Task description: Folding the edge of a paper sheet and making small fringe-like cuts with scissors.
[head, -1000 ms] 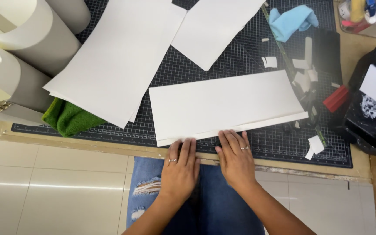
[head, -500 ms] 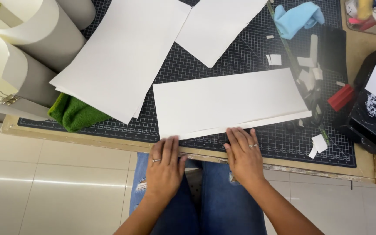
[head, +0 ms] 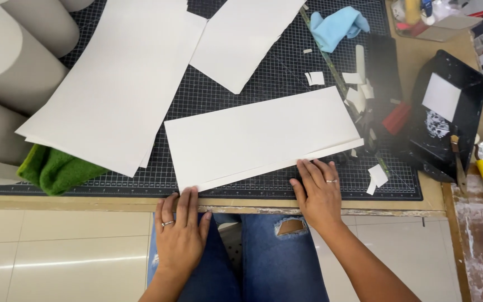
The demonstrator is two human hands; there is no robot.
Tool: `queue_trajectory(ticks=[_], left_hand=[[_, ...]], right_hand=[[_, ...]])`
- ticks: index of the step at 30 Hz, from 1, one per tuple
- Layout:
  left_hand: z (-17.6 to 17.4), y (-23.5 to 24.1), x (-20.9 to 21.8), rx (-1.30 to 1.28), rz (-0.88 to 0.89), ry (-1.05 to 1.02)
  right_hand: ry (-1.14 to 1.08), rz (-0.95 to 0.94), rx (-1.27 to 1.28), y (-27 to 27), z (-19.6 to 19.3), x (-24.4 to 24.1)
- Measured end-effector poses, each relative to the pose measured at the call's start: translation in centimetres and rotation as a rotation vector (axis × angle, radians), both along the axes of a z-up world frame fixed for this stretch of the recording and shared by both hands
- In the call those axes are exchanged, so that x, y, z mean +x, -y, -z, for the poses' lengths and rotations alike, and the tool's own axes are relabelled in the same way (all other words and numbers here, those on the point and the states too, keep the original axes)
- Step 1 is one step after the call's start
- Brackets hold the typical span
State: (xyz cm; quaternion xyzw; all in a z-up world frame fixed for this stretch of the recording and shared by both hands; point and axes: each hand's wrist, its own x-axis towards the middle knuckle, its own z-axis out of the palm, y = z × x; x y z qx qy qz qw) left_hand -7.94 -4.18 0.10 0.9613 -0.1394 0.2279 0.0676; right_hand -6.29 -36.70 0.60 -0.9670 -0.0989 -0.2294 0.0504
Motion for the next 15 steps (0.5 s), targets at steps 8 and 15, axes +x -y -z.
queue_trajectory(ticks=[8, 15], left_hand=[[0.1, -0.2, 0.1, 0.012, -0.004, 0.017], [-1.9, 2.1, 3.9, -0.256, 0.083, 0.056]], right_hand=[[0.043, 0.128, -0.088, 4.2, 0.0, 0.5], [0.064, 0.136, -0.08, 4.0, -0.3, 0.7]])
